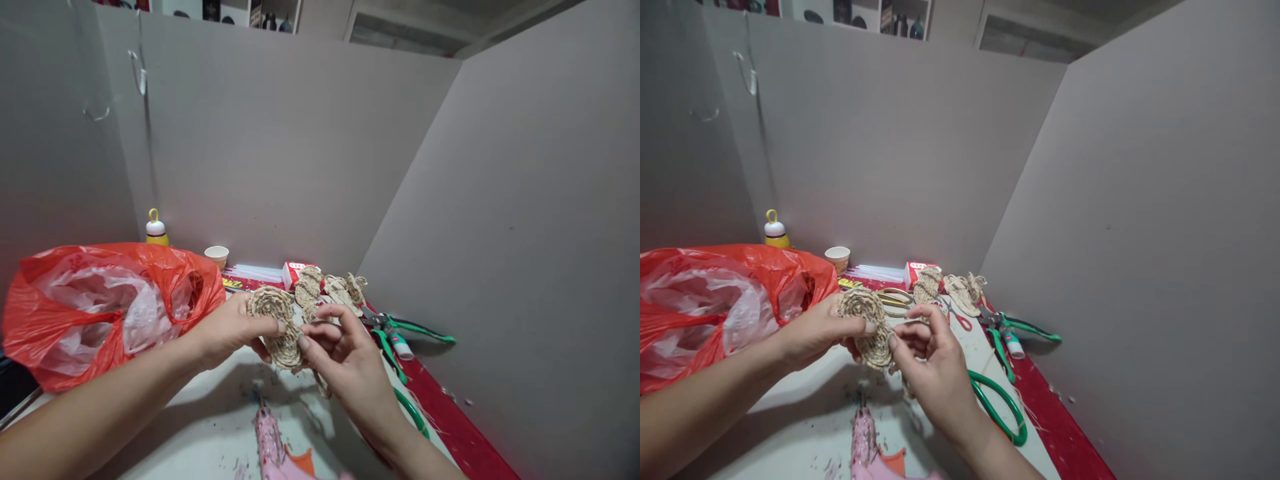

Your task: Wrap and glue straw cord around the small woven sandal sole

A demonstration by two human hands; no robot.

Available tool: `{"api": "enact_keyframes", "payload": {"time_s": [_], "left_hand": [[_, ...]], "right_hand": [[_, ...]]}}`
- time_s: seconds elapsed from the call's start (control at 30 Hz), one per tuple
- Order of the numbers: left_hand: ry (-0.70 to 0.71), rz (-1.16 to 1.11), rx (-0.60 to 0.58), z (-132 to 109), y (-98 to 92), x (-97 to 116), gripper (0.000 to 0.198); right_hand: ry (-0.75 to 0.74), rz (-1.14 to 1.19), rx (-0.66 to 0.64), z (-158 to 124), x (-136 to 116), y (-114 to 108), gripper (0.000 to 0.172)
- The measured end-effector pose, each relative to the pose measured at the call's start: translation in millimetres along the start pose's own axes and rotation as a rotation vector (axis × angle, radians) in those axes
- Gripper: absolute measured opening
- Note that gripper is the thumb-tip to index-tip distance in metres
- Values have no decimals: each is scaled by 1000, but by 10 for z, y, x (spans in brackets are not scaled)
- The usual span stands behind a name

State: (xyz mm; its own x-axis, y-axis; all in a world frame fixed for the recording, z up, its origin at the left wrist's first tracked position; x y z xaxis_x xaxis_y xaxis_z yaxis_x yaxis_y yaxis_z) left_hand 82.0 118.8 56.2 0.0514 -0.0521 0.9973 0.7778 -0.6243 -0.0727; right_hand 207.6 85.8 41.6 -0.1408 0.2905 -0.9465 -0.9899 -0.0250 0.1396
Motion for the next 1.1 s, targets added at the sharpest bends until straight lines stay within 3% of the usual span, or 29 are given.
{"api": "enact_keyframes", "payload": {"time_s": [0.17, 0.3, 0.43, 0.5, 0.6, 0.67, 0.77, 0.83, 0.93, 1.1], "left_hand": [[-15, -32, -10, -33, -16, 48, 22], [-12, -71, 219, 3, -331, 55, 30], [110, -162, 524, -1, -738, 65, 32], [118, -171, 572, 7, -791, 23, 33], [101, -167, 546, 6, -658, -26, 24], [90, -170, 478, -20, -454, -32, 17], [-5, -202, 280, -67, -36, -93, 34], [-71, -233, 249, -125, 119, -152, 44], [-57, -270, 257, -158, 175, -160, 53], [19, -417, 238, -60, 67, -186, 39]], "right_hand": [[-45, 25, 80, 54, -40, -96, 33], [-93, 16, 135, 125, -89, -218, 36], [-171, -33, 195, 149, -203, -331, 36], [-246, -91, 242, 122, -282, -377, 34], [-401, -216, 329, 33, -401, -428, 33], [-516, -319, 373, -40, -463, -435, 34], [-681, -496, 364, -123, -522, -367, 43], [-776, -619, 300, -148, -534, -261, 50], [-863, -783, 122, -156, -500, -20, 52], [-762, -954, -192, -162, -362, 405, 54]]}}
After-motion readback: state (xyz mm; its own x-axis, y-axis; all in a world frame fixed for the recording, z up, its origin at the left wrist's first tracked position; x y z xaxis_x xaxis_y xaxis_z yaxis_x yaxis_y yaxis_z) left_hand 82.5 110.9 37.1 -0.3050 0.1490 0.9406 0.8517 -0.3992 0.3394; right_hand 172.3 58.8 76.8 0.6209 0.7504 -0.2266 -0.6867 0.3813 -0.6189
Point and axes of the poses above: each hand's wrist, its own z-axis towards the middle knuckle, its own y-axis out of the palm, x = y × z, the point moved 9 cm from there along z, towards the middle knuckle, and after that the axes turned 8 degrees about z, right-handed, at the moved point
